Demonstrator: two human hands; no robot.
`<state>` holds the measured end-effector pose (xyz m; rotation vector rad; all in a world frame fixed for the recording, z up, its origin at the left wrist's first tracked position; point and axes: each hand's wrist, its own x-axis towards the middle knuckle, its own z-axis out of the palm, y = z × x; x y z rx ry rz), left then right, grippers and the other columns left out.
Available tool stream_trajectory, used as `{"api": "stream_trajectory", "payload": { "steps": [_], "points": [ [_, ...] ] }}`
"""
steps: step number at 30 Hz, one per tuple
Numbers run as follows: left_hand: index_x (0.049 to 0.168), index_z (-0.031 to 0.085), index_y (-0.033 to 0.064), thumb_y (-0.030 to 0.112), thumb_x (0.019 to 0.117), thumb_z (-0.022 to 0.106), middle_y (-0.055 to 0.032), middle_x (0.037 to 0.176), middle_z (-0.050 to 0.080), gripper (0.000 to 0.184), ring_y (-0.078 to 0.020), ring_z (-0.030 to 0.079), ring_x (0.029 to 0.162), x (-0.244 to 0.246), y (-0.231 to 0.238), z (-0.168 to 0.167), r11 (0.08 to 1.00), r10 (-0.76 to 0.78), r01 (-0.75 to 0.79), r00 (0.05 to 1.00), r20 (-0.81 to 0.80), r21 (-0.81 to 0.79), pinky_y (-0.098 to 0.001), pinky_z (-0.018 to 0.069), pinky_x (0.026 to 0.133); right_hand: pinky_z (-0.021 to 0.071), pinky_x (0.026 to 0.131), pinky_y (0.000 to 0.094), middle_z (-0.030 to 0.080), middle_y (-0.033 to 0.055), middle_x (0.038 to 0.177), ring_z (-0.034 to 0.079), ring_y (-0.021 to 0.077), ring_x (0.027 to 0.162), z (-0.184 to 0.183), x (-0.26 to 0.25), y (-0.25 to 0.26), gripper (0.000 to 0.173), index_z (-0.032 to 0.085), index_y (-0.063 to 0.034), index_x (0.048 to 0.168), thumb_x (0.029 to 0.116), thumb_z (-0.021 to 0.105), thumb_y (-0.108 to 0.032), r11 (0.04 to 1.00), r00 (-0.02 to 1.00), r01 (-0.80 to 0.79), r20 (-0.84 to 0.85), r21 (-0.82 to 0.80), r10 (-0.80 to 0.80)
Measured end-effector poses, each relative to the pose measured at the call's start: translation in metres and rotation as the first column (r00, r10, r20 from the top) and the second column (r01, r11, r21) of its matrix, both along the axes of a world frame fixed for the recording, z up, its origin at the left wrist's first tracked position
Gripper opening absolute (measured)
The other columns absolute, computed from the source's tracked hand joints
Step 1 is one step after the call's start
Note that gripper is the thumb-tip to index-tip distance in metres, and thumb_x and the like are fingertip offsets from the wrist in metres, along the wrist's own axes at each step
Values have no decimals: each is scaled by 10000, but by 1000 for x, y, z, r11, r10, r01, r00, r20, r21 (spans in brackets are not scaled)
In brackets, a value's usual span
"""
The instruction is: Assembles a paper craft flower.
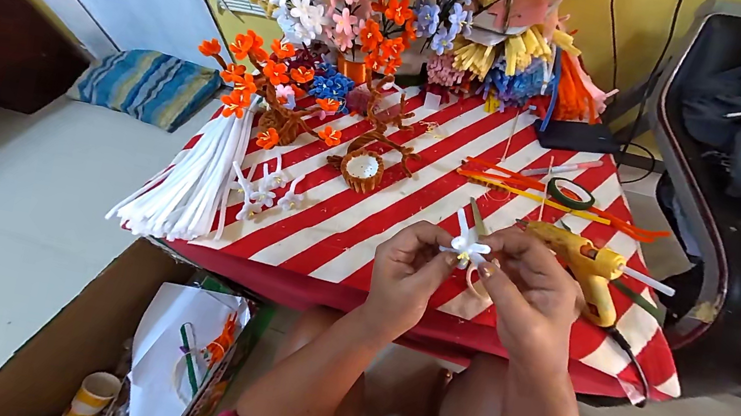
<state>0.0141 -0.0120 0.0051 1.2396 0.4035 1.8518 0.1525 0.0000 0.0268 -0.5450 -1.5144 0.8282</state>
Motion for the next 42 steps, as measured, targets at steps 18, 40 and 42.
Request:
{"api": "stream_trajectory", "payload": {
  "steps": [18,40,42],
  "points": [
    [1032,696,-1,-80,912,622,25,968,714,162,-16,668,885,-4,4,-1,997,77,-72,985,-153,40,-232,575,837,540,766,156,673,-62,894,629,-16,841,0,-4,-1,144,673,-56,963,860,592,4,998,997,64,40,20,-64],
    [996,677,-33,-43,914,649,9,940,697,87,-4,661,877,-10,4,0,993,108,-92,955,-277,70,-217,577,830,530,777,144,666,-35,877,618,-24,830,4,-1,-4,98,673,-28,911,849,606,8,992,984,103,142,68,-112],
    [992,674,-28,-40,912,648,15,934,692,86,2,652,866,-10,4,0,994,104,-88,955,-279,68,-210,570,820,528,769,138,669,-36,878,617,-29,831,5,-1,-5,93,672,-32,903,850,605,3,992,983,106,145,63,-114]
  ]
}}
